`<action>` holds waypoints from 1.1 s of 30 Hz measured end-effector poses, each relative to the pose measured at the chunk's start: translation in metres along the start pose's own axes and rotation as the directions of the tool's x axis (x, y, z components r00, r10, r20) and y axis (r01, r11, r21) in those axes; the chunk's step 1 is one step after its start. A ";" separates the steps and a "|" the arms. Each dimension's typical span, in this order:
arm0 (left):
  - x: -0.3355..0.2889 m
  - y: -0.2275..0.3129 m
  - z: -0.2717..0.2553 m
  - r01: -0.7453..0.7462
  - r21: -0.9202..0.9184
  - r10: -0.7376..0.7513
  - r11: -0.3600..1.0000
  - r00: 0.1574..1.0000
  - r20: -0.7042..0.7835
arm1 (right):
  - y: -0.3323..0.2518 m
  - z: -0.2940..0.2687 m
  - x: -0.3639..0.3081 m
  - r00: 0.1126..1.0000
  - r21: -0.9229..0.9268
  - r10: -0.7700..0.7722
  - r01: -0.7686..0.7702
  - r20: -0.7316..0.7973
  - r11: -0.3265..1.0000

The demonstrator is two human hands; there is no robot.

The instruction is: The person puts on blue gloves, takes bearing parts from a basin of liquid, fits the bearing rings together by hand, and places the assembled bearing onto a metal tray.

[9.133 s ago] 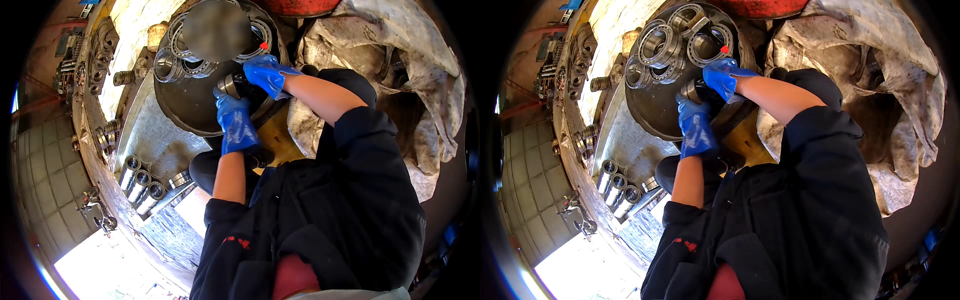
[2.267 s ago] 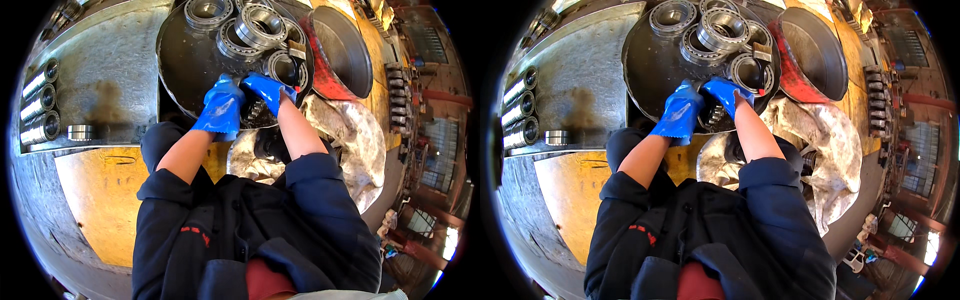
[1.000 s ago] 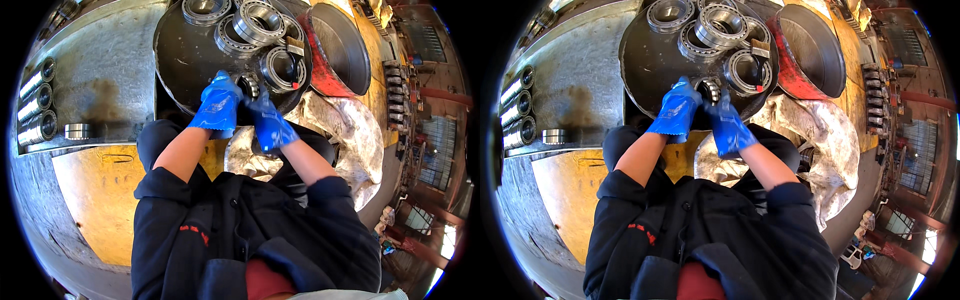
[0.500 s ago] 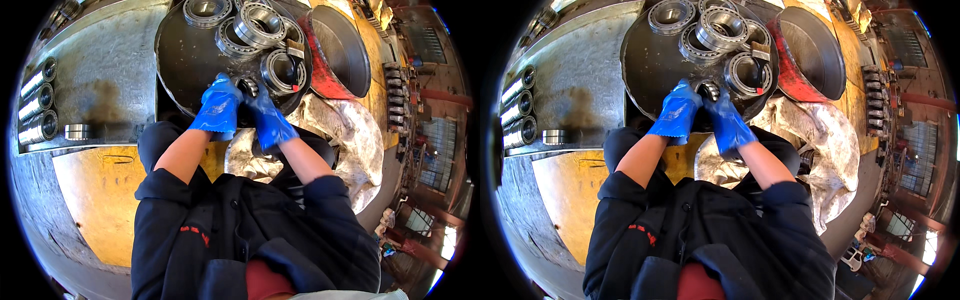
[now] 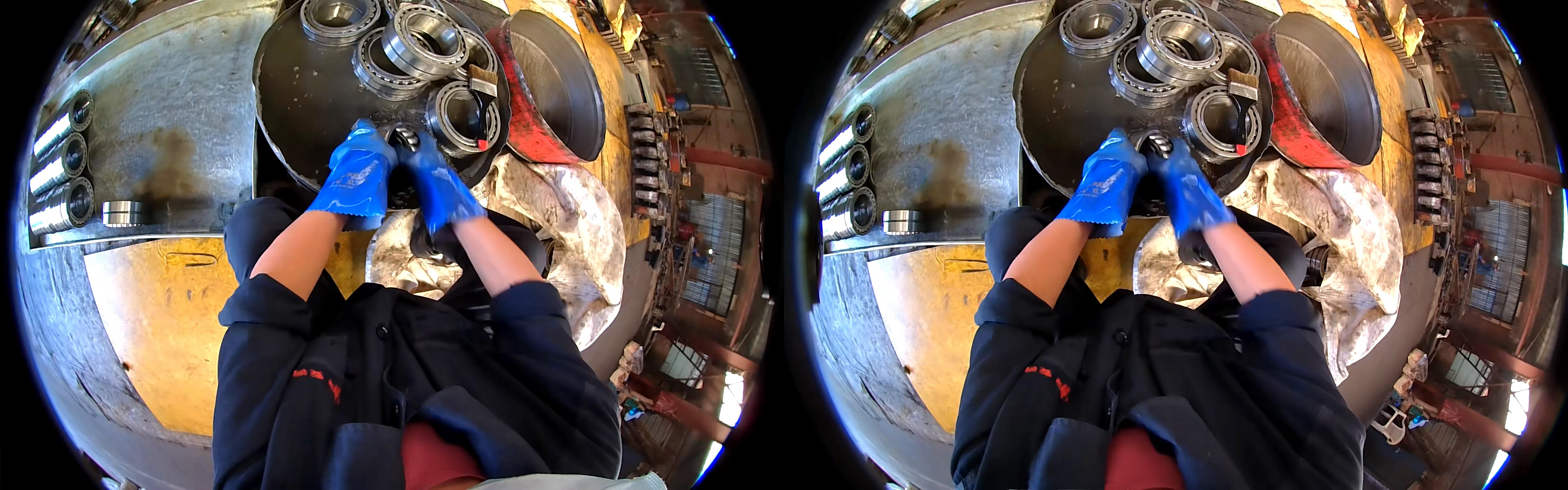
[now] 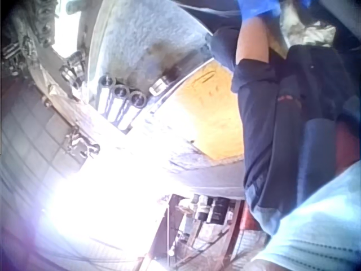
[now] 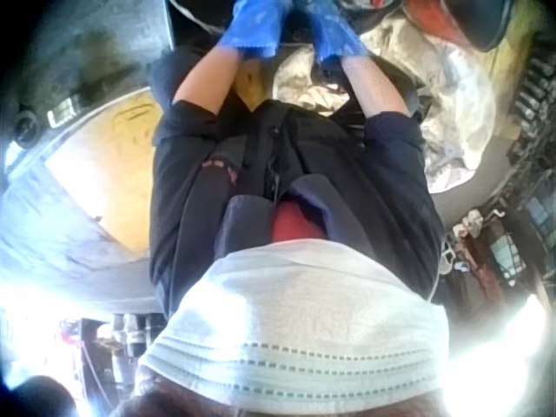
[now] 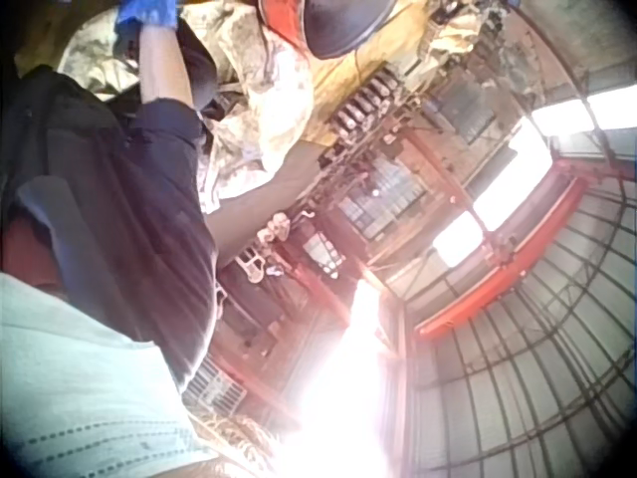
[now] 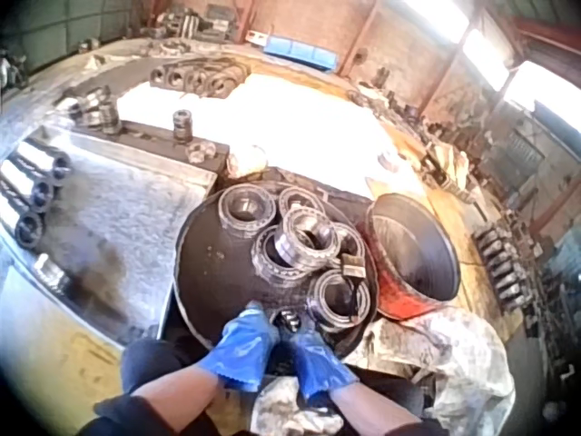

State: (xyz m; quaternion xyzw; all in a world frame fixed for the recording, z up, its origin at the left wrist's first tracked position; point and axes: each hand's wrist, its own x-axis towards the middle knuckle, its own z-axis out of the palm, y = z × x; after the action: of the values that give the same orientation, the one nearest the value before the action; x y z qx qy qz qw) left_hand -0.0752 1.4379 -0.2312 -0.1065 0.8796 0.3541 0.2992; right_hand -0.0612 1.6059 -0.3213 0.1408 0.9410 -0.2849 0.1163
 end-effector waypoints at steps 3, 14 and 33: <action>-0.003 -0.019 -0.011 0.077 0.009 -0.077 0.997 0.997 0.016 | 0.000 0.011 -0.054 0.995 0.226 -0.073 0.055 0.071 0.973; -0.014 -0.008 -0.019 0.020 0.010 -0.020 1.000 0.999 0.031 | -0.033 -0.020 0.004 0.941 0.465 -0.182 0.031 0.283 0.885; -0.003 -0.005 -0.009 0.024 0.038 -0.024 0.999 1.000 0.015 | -0.013 0.003 -0.019 0.990 0.416 -0.142 0.131 -0.004 0.900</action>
State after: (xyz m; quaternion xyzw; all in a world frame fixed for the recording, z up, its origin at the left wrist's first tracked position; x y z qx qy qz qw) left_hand -0.0748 1.4281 -0.2275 -0.1085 0.8826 0.3344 0.3120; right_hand -0.0473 1.5900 -0.3116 0.0922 0.8647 -0.4879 0.0761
